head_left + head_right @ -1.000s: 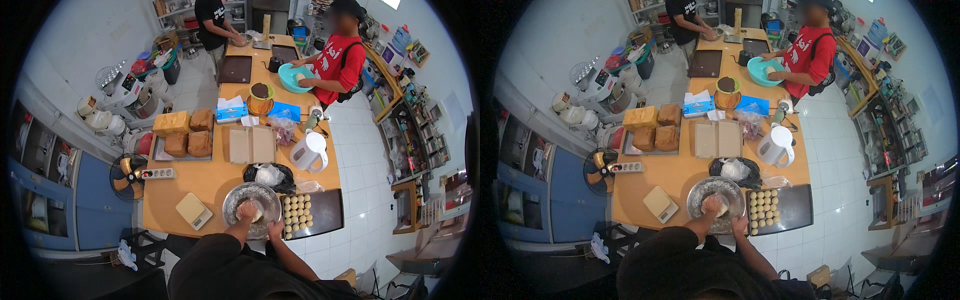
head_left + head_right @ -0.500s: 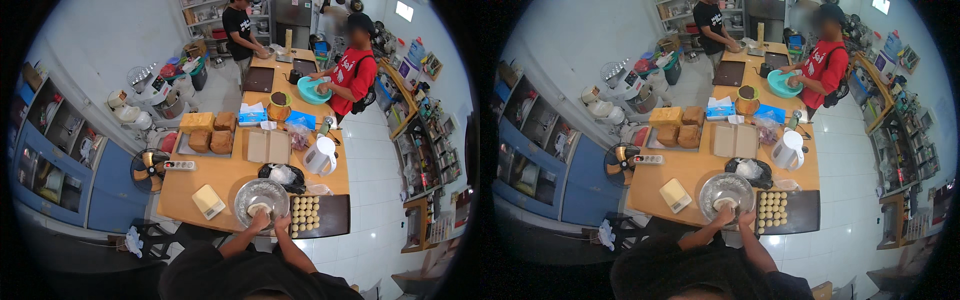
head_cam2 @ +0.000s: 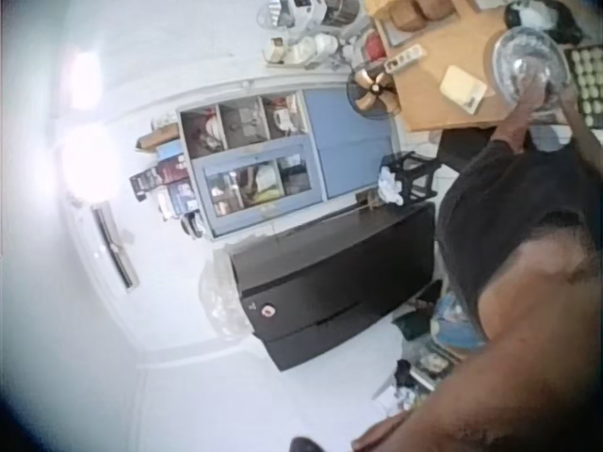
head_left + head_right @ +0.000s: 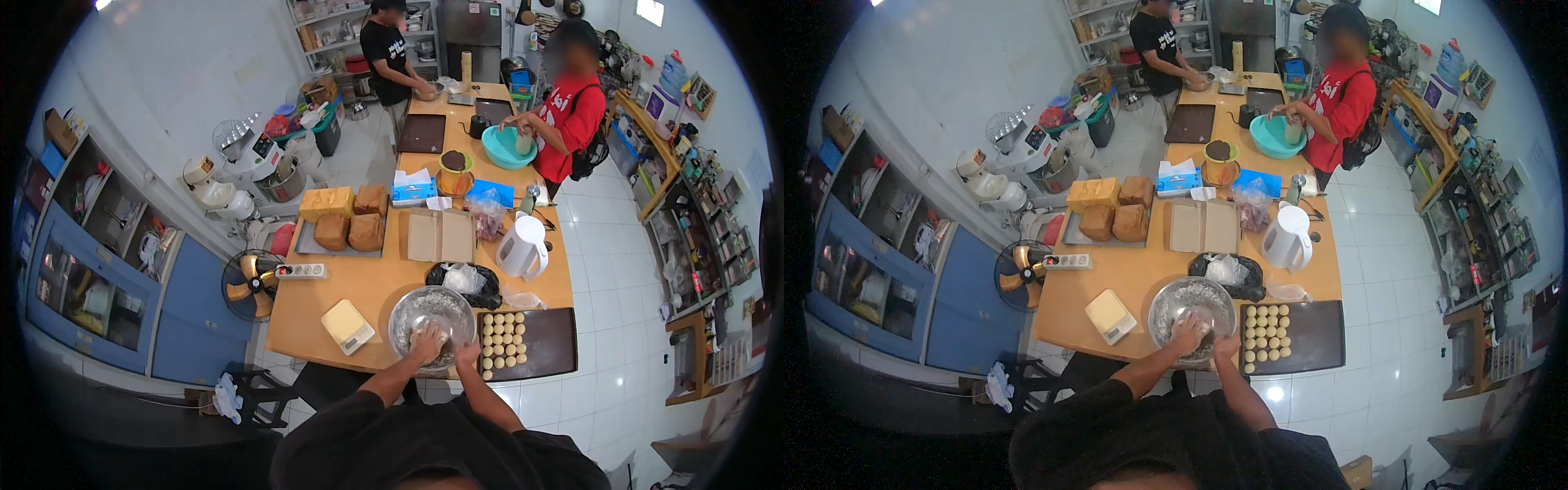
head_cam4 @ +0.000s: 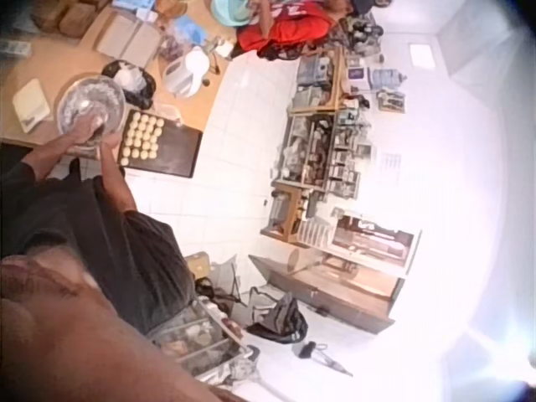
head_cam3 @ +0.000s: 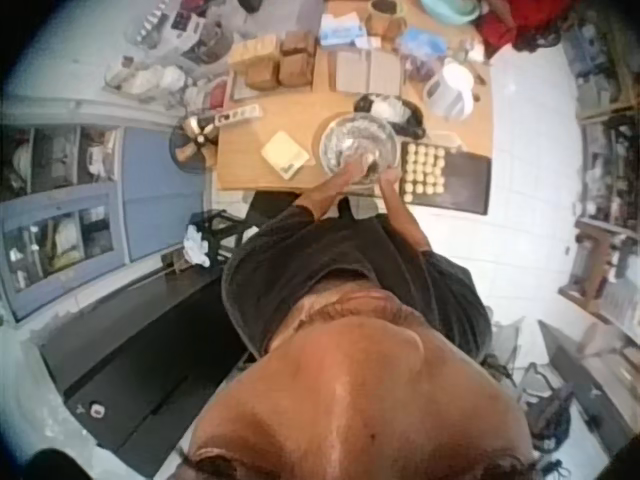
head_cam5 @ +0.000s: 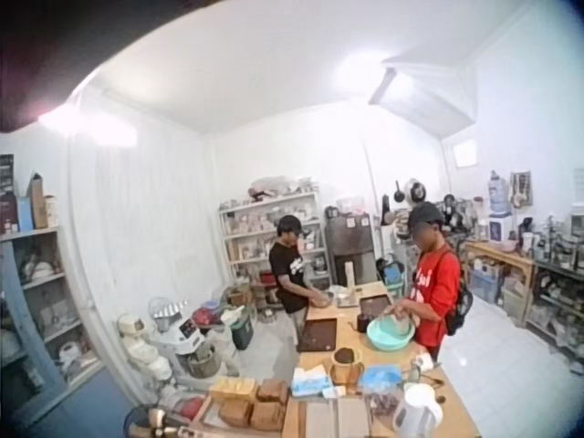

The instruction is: The person kneads a piece of dough inside a metal bowl by hand.

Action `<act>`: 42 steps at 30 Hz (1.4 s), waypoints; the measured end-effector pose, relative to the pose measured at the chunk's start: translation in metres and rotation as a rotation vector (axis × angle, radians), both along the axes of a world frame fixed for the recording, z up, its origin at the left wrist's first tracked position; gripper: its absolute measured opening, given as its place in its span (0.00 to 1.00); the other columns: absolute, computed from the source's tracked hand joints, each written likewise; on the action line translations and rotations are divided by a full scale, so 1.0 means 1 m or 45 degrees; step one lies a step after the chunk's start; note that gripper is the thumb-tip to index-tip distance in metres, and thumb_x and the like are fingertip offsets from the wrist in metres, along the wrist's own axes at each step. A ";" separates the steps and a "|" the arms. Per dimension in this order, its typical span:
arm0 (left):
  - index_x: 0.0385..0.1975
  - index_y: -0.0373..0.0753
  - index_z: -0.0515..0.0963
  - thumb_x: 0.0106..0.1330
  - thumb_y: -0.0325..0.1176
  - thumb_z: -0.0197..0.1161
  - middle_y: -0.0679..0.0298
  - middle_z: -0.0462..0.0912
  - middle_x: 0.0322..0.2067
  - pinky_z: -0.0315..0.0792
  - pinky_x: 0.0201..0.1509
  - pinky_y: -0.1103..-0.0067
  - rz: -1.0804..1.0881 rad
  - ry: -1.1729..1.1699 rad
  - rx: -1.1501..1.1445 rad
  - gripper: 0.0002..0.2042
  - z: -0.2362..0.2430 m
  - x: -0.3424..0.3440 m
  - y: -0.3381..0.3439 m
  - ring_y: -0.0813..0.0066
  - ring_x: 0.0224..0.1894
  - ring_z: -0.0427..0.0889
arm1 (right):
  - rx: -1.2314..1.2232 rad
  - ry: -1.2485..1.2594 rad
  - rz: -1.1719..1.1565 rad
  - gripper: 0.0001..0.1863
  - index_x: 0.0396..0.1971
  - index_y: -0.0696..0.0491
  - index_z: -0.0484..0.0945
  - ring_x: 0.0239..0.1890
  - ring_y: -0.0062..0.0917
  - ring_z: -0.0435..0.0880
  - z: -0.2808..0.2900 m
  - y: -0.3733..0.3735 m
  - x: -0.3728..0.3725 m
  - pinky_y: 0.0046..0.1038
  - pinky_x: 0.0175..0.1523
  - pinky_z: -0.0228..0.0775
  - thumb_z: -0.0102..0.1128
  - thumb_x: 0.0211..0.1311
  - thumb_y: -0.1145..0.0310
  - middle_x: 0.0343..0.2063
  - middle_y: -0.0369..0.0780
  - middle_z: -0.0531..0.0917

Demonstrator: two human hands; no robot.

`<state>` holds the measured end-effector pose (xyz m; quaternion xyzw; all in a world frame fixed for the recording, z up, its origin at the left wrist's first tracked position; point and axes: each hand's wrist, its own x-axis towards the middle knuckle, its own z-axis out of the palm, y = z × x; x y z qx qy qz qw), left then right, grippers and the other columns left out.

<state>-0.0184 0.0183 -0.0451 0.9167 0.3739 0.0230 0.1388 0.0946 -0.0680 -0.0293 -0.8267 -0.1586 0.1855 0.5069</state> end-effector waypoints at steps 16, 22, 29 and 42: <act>0.53 0.35 0.71 0.61 0.54 0.54 0.45 0.76 0.50 0.64 0.60 0.56 0.171 0.155 -0.605 0.29 0.052 -0.014 -0.017 0.47 0.55 0.74 | 0.077 0.027 -0.204 0.17 0.41 0.60 0.76 0.45 0.52 0.78 0.002 0.000 -0.013 0.42 0.49 0.68 0.54 0.48 0.80 0.37 0.53 0.80; 0.36 0.32 0.79 0.62 0.55 0.52 0.44 0.83 0.33 0.74 0.49 0.60 0.178 0.174 -0.548 0.26 0.057 -0.007 -0.014 0.48 0.42 0.82 | 0.086 -0.112 -0.141 0.20 0.44 0.61 0.75 0.45 0.53 0.77 -0.021 -0.002 -0.002 0.42 0.50 0.68 0.52 0.47 0.82 0.38 0.57 0.79; 0.24 0.31 0.81 0.67 0.59 0.38 0.55 0.79 0.13 0.77 0.43 0.66 0.470 0.267 -1.038 0.35 0.034 0.005 0.004 0.59 0.23 0.84 | 0.004 -0.036 -0.047 0.20 0.45 0.62 0.74 0.45 0.55 0.76 0.005 -0.005 -0.008 0.44 0.50 0.67 0.55 0.47 0.79 0.36 0.58 0.80; 0.25 0.38 0.85 0.64 0.48 0.46 0.47 0.84 0.31 0.75 0.46 0.61 0.653 0.122 -0.406 0.23 0.011 0.015 0.012 0.48 0.37 0.83 | -0.143 0.027 0.031 0.25 0.51 0.65 0.72 0.49 0.54 0.75 0.054 0.006 -0.002 0.42 0.57 0.64 0.55 0.48 0.77 0.42 0.60 0.79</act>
